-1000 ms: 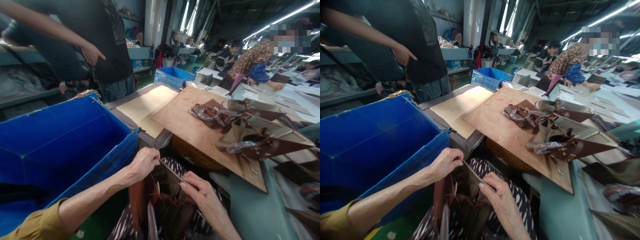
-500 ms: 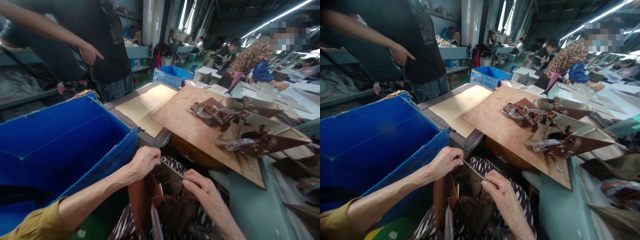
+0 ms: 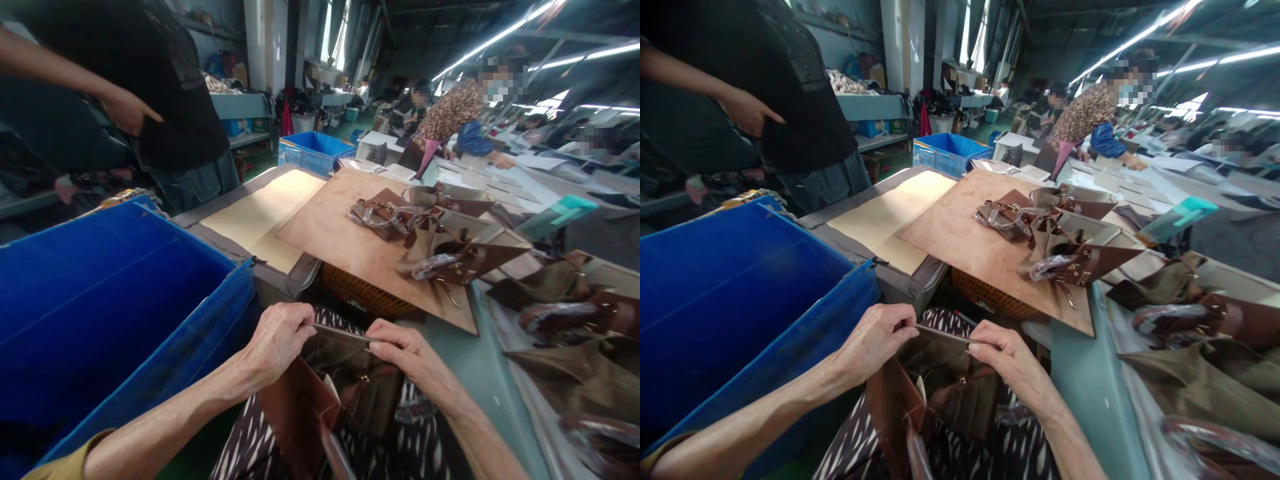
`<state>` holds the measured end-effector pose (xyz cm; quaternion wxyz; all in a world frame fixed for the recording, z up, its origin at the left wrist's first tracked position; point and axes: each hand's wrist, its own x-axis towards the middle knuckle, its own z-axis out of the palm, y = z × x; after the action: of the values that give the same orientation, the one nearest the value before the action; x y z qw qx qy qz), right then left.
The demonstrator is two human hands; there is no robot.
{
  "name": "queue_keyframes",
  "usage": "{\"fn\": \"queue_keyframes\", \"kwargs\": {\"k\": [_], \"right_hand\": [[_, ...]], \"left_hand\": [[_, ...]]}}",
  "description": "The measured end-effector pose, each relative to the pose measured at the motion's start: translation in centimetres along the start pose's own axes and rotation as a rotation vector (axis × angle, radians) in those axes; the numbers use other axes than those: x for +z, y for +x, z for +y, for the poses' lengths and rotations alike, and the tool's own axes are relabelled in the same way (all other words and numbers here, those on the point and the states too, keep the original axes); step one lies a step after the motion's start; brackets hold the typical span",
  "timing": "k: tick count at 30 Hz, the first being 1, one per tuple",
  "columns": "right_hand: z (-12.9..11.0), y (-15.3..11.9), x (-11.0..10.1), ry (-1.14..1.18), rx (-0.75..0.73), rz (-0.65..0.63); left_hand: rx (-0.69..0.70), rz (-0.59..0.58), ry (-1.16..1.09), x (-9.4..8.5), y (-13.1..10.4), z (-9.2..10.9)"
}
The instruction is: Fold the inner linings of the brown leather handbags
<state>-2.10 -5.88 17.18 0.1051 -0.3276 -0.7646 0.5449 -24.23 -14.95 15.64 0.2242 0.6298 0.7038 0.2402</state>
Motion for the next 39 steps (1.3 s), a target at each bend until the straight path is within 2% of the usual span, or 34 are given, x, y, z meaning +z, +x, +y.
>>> {"fn": "queue_keyframes", "kwargs": {"k": [9,14,17,21,23,26,30,35,39], "right_hand": [[0.5,-0.2,0.1,0.022,0.013,0.019],[0.6,-0.2,0.2,0.033,0.030,0.019],[0.7,-0.3,0.2,-0.002,0.023,0.030],[0.8,-0.8,0.5,-0.158,0.051,0.119],[0.6,-1.0,0.7,-0.284,0.053,0.173],[0.3,-1.1,1.4,-0.460,0.036,0.176],[0.2,-0.5,2.5,-0.599,0.016,0.224],[0.8,0.2,3.2,-0.537,0.015,0.298],[1.1,0.4,2.9,-0.448,0.013,0.289]], "left_hand": [[-0.030,0.023,0.028,0.8,0.4,0.0],[-0.095,0.018,0.033,0.6,0.9,0.2],[-0.064,-0.006,0.020,0.3,1.0,0.4],[0.037,-0.064,0.009,0.4,1.0,0.5],[0.042,-0.069,0.033,0.6,1.0,0.6],[0.035,-0.054,0.067,1.1,0.8,0.7],[0.025,-0.049,0.076,1.4,0.6,0.8],[0.009,-0.059,0.081,1.3,0.6,0.8],[0.000,-0.071,0.075,1.2,0.9,1.0]]}}
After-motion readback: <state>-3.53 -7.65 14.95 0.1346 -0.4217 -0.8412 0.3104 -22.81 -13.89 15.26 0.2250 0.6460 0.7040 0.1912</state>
